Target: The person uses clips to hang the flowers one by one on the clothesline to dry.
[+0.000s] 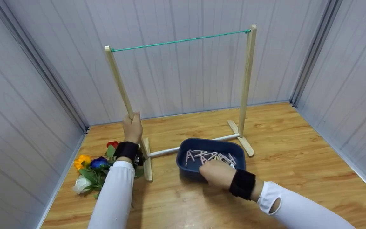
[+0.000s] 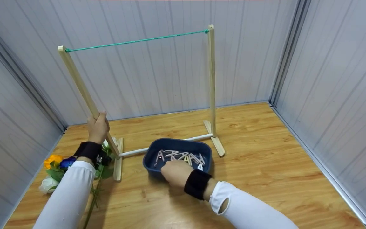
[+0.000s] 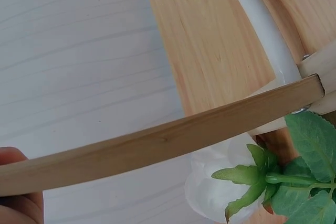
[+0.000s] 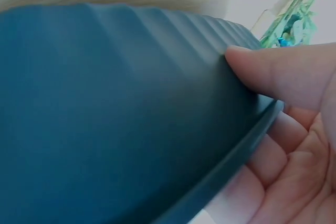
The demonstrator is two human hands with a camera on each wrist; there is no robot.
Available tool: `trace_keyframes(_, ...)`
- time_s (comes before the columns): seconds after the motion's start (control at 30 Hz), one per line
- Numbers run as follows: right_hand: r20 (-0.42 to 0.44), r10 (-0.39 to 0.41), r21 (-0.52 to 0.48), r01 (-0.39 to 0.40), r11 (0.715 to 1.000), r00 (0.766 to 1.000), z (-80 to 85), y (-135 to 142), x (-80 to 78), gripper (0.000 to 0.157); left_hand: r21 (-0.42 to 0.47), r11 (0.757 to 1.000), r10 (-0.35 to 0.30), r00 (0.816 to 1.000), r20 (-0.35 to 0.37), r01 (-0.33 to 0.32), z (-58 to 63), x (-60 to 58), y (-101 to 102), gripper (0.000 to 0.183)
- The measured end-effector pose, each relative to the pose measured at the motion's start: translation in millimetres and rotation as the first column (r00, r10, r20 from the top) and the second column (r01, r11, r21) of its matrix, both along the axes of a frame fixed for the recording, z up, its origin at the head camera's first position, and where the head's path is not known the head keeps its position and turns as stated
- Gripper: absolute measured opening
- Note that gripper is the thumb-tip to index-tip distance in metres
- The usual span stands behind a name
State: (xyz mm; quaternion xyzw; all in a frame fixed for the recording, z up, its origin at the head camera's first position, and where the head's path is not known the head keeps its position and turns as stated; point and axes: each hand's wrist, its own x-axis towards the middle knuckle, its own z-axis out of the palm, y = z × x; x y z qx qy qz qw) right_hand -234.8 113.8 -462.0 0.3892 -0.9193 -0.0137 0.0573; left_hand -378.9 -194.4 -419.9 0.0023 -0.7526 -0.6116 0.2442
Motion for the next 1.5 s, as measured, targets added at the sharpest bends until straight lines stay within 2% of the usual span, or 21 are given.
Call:
trace_keyframes(0.13, -0.016, -0.027, -0.007, 0.027, 1.000, 1.000, 0.5, 15, -1.5, 0.018, -0.003, 1.000, 0.001, 1.000, -0.010, -0.001, -0.8, -0.2, -1, 0.050)
trace_keyframes(0.27, 0.034, -0.086, -0.003, 0.087, 0.996, 0.996, 5.1, 29, -4.1, 0.017, -0.003, 1.000, 0.002, 1.000, -0.014, -0.002, -1.8, -0.9, -1, 0.050)
trace_keyframes(0.43, 0.106, -0.173, -0.031, 0.177, 0.984, 0.979, 14.6, 48, -7.2, 0.018, 0.008, 1.000, 0.001, 1.000, -0.022, -0.001, -1.8, -2.4, -1, 0.050)
trace_keyframes(0.6, 0.113, -0.227, -0.055, 0.234, 0.971, 0.967, 21.8, 67, -8.7, 0.018, 0.014, 1.000, 0.001, 1.000, -0.018, 0.000, -0.5, -2.2, -1, 0.051)
trace_keyframes(0.83, 0.018, -0.202, -0.020, 0.202, 0.979, 0.979, 20.0, 96, -9.6, 0.021, -0.003, 1.000, 0.027, 1.000, -0.011, -0.027, 1.2, 1.2, -2, 0.051)
trace_keyframes(1.0, -0.038, -0.215, -0.010, 0.215, 0.977, 0.976, 14.2, 116, -7.0, 0.022, -0.018, 0.999, 0.044, 0.999, -0.005, -0.044, 1.4, 3.1, -2, 0.049)
trace_keyframes(1.3, 0.013, -0.244, 0.000, 0.244, 0.970, 0.970, 21.0, 134, 1.8, 0.018, -0.022, 0.999, 0.039, 0.999, -0.013, -0.039, 4.2, 1.4, -1, 0.050)
trace_keyframes(1.5, 0.036, -0.276, 0.006, 0.276, 0.961, 0.961, 25.0, 147, 0.8, 0.017, -0.015, 0.999, 0.041, 0.999, -0.025, -0.041, 2.8, 2.6, -2, 0.050)
